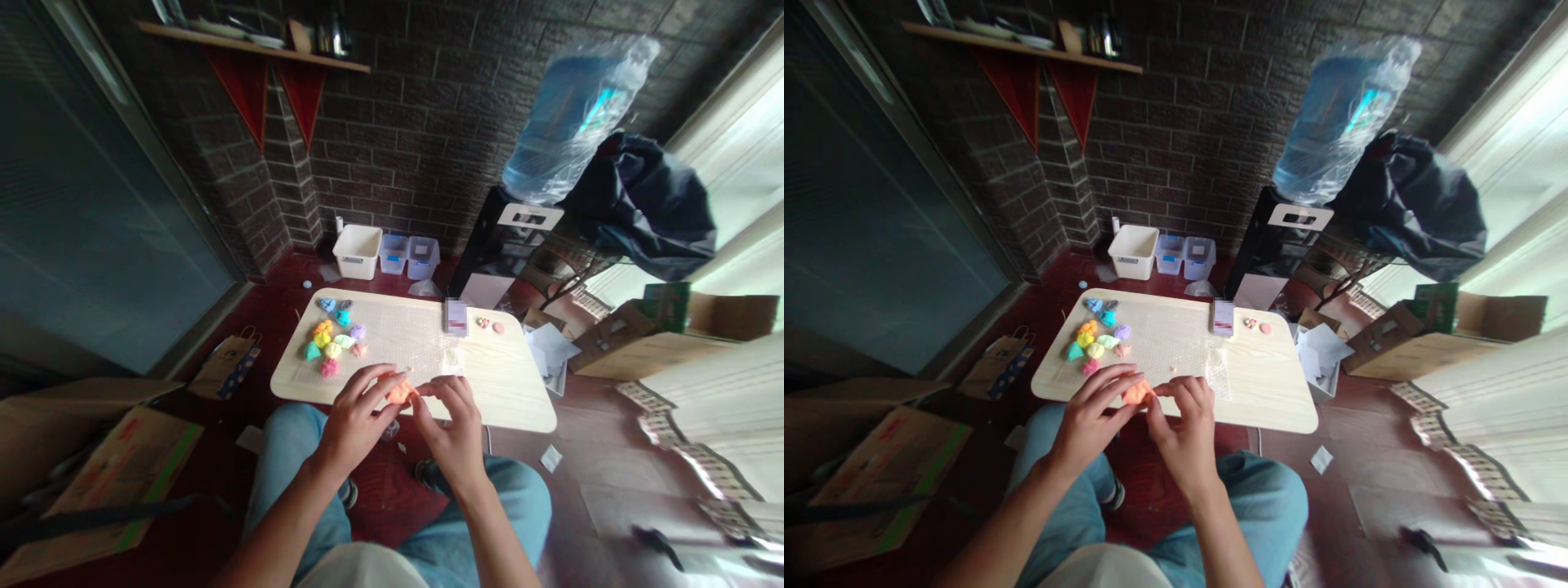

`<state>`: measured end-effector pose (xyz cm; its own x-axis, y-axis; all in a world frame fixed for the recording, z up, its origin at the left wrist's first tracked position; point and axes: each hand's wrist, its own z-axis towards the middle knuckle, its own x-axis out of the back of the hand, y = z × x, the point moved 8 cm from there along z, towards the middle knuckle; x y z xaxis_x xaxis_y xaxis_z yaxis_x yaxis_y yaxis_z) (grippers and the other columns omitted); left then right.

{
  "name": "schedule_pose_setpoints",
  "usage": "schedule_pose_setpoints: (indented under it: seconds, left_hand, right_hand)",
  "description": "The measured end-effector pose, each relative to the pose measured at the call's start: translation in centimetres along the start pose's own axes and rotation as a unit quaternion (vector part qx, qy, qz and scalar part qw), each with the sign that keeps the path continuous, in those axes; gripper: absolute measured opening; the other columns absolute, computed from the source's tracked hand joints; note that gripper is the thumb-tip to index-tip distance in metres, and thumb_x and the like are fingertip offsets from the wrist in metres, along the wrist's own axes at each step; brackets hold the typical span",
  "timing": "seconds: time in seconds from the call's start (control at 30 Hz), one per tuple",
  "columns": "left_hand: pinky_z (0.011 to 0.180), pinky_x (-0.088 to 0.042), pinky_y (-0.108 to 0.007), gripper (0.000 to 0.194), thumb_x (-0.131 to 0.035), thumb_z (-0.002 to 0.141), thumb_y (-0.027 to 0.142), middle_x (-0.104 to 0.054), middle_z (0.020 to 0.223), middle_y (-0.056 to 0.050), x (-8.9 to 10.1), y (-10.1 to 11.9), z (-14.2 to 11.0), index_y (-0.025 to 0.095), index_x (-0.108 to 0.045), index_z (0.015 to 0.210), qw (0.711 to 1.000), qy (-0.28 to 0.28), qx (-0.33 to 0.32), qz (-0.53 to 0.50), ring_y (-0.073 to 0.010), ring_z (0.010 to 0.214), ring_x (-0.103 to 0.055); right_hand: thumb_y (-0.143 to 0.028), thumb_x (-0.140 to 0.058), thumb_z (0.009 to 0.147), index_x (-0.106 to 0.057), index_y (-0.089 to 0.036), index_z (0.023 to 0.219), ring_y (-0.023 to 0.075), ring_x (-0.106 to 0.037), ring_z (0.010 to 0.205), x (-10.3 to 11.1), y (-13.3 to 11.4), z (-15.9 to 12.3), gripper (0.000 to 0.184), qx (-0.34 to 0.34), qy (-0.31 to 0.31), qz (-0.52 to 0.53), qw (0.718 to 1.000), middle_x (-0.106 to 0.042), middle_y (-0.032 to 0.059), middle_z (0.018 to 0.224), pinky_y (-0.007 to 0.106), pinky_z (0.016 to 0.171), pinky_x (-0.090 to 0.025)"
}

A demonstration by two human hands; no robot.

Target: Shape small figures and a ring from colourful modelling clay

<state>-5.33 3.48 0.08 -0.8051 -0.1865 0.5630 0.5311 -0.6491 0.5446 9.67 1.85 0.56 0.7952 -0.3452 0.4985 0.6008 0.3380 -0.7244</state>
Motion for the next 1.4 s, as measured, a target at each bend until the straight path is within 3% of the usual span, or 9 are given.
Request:
schedule_pose_setpoints:
  seconds: [0.1,0.3,0.63,0.93,1.13,1.4]
  left_hand:
    - [0.099,-0.052,-0.035,0.04,-0.059,0.088,0.011,-0.063,0.118,-0.007,0.2,0.5,0.2,0.028,-0.057,0.125,1.0,0.004,-0.026,0.016,-0.0191,0.111,-0.062]
    - [0.098,-0.053,-0.035,0.038,-0.058,0.089,0.012,-0.063,0.118,-0.006,0.1,1.5,0.5,0.028,-0.058,0.124,0.997,-0.015,-0.067,0.037,-0.0195,0.112,-0.06]
    - [0.099,-0.052,-0.036,0.038,-0.058,0.088,0.009,-0.063,0.118,-0.007,0.2,2.0,0.5,0.026,-0.058,0.122,0.995,-0.015,-0.086,0.046,-0.0194,0.113,-0.059]
    - [0.094,-0.055,-0.034,0.038,-0.067,0.084,0.015,-0.065,0.114,-0.006,0.3,1.2,0.4,0.028,-0.061,0.119,0.999,0.009,-0.021,-0.025,-0.0193,0.107,-0.063]
    - [0.09,-0.057,-0.033,0.034,-0.07,0.081,0.02,-0.067,0.11,-0.005,0.8,0.5,0.8,0.027,-0.065,0.114,0.997,0.025,0.021,-0.063,-0.0199,0.104,-0.065]
    - [0.091,-0.055,-0.03,0.036,-0.071,0.08,0.016,-0.066,0.111,-0.005,0.7,0.4,0.8,0.026,-0.065,0.114,0.998,0.015,0.015,-0.057,-0.0187,0.104,-0.065]
  right_hand:
    - [-0.027,-0.065,0.086,-0.066,-0.024,0.093,0.0224,-0.055,0.087,0.3,0.2,0.2,0.008,-0.014,-0.009,0.019,1.0,-0.064,0.004,0.086,0.038,0.078,-0.045]
    - [-0.027,-0.065,0.086,-0.07,-0.025,0.086,0.0224,-0.057,0.082,0.5,0.0,0.5,0.005,-0.013,-0.043,0.031,0.998,-0.065,0.0036,0.081,0.039,0.076,-0.046]
    - [-0.02,-0.062,0.083,-0.062,-0.023,0.075,0.0207,-0.055,0.076,0.5,-0.3,0.5,0.009,-0.017,-0.02,0.024,0.999,-0.062,0.0022,0.074,0.037,0.072,-0.044]
    - [-0.022,-0.061,0.085,-0.06,-0.023,0.075,0.0191,-0.055,0.077,0.7,0.1,0.3,0.011,-0.03,0.001,0.074,0.997,-0.06,0.0016,0.075,0.033,0.071,-0.044]
    - [-0.032,-0.062,0.088,-0.069,-0.024,0.089,0.0187,-0.059,0.083,0.4,1.4,0.3,0.011,-0.096,-0.046,0.153,0.983,-0.065,0.0034,0.086,0.032,0.075,-0.048]
    - [-0.028,-0.065,0.086,-0.069,-0.024,0.086,0.0191,-0.058,0.081,0.5,1.1,0.3,0.006,-0.063,-0.053,0.099,0.992,-0.064,0.0036,0.084,0.033,0.074,-0.048]
